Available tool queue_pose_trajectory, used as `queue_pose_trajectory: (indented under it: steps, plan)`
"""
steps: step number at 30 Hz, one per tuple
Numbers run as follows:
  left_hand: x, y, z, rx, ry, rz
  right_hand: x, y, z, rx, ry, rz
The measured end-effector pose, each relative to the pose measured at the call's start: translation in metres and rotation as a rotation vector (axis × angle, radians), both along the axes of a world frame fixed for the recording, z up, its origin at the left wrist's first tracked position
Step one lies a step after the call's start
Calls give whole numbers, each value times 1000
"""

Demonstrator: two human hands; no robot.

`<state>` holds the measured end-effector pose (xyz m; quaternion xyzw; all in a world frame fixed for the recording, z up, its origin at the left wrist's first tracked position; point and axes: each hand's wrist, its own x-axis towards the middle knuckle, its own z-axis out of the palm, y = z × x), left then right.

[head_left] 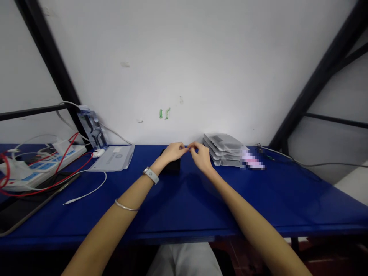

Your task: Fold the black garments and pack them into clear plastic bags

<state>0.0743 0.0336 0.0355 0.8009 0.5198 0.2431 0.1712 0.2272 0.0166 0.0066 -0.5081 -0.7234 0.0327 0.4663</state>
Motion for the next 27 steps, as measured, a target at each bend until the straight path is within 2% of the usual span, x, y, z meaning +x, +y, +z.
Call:
queue_pose_trajectory:
  steps: [2, 4, 7, 10, 13, 16, 19, 24, 27]
  plan:
    - [-18, 6, 0, 31, -128, 18, 0, 1, -1, 13, 11, -3]
    - [-48, 11, 2, 99, -151, 134, -2, 0, -3, 9, 8, 12]
    - [-104, 16, 2, 157, 25, 342, -12, -3, -7, -23, -48, 95]
    - [-154, 18, -7, 110, 267, 532, -33, -9, -10, -80, -164, 201]
    - [-183, 20, -23, 13, 385, 611, -55, -12, -13, -147, -311, 246]
    - [-191, 21, -36, -52, 436, 625, -69, -13, -21, -272, -496, 296]
    - [-188, 18, -41, -80, 463, 650, -66, -14, -26, -335, -634, 357]
    - [-178, 10, -38, -79, 508, 681, -45, -17, -21, -276, -652, 372]
    - [-166, 5, -35, -52, 502, 683, -35, -12, -22, -282, -623, 326]
